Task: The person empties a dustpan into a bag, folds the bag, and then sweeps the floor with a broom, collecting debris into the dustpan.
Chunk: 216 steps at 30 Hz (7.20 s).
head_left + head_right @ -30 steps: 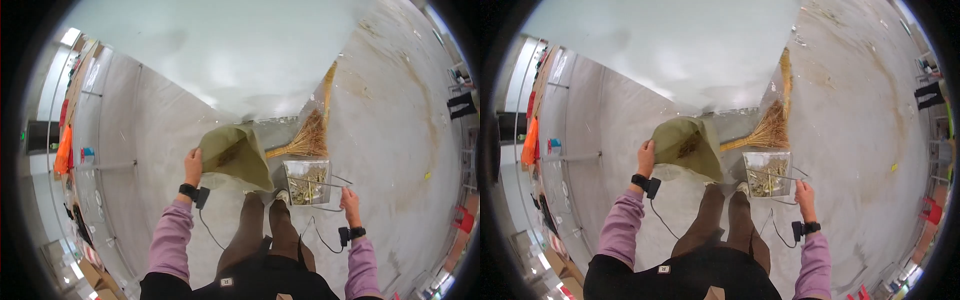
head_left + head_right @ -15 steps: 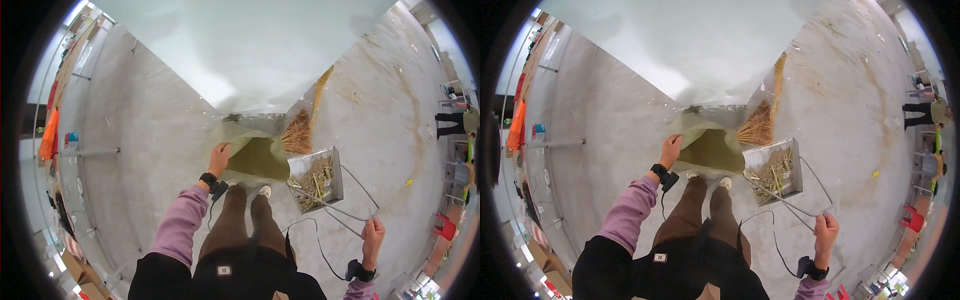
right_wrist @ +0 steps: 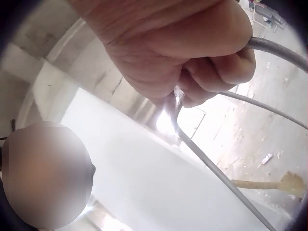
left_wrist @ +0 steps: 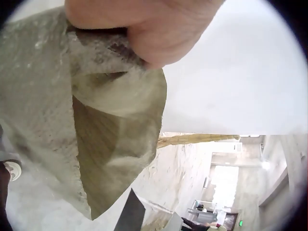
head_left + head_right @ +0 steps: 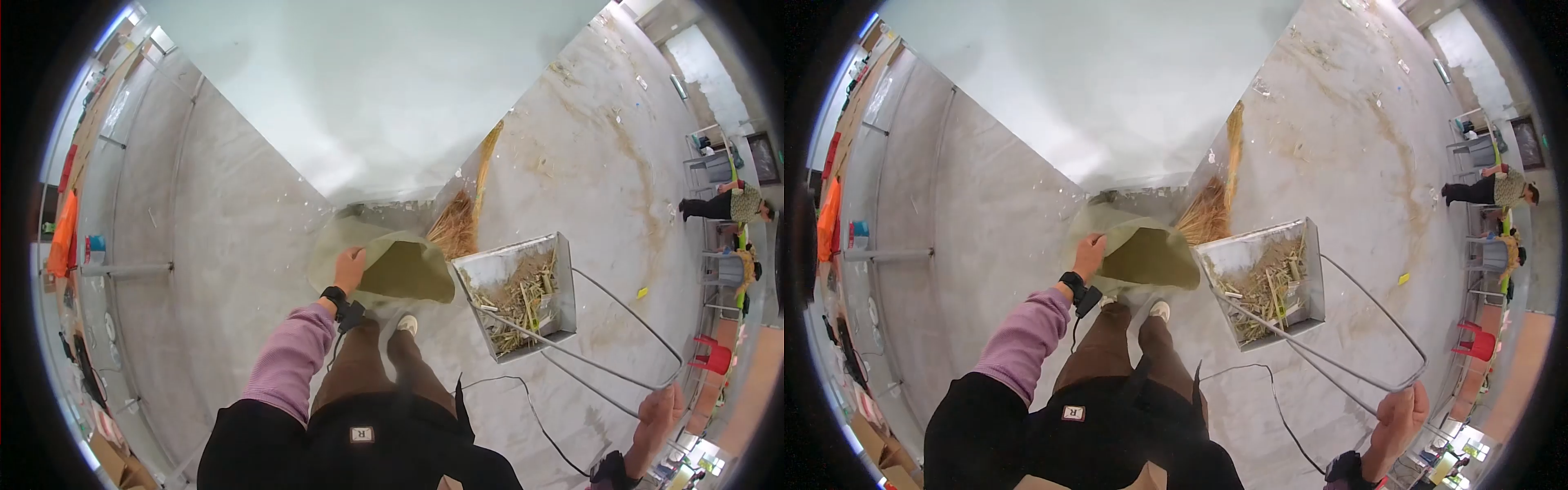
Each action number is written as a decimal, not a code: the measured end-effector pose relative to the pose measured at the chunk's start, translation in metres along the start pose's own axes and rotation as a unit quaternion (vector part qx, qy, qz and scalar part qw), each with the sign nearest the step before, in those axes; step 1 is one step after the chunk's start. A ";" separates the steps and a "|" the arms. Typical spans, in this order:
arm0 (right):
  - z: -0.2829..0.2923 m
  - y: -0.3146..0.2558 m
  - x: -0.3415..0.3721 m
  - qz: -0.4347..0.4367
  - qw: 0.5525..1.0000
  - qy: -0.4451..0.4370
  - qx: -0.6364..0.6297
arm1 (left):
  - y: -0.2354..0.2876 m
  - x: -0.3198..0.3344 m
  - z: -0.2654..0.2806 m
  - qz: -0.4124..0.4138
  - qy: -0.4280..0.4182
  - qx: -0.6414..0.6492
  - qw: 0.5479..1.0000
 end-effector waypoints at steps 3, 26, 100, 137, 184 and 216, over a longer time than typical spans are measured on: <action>0.005 -0.031 0.020 0.003 1.000 0.003 0.016 | 0.021 0.009 0.001 -0.017 0.002 -0.005 1.000; 0.081 -0.016 -0.050 0.042 0.989 -0.119 0.083 | 0.113 0.067 -0.199 0.043 -0.095 -0.041 0.994; 0.031 -0.054 -0.054 0.311 0.849 -0.414 0.104 | 0.159 -0.033 -0.243 -0.206 -0.087 -0.344 0.912; 0.041 -0.108 -0.071 0.201 0.886 -0.388 0.157 | 0.158 0.248 -0.155 0.037 -0.076 -0.201 0.976; -0.028 -0.280 -0.138 -0.192 0.802 -0.479 -0.301 | 0.312 0.265 -0.026 0.084 -0.069 0.074 0.991; -0.122 -0.203 -0.103 0.160 0.866 -0.473 -0.036 | 0.282 0.283 -0.034 0.005 0.088 -0.039 0.995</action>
Point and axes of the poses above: each hand's wrist, its own x-axis away from the middle knuckle, its own z-axis out of the back of the hand, y = z × x, the point moved 5 cm from there along -x, towards the middle knuckle, and after that the axes turned 10 degrees about x, right-handed, at the moved point
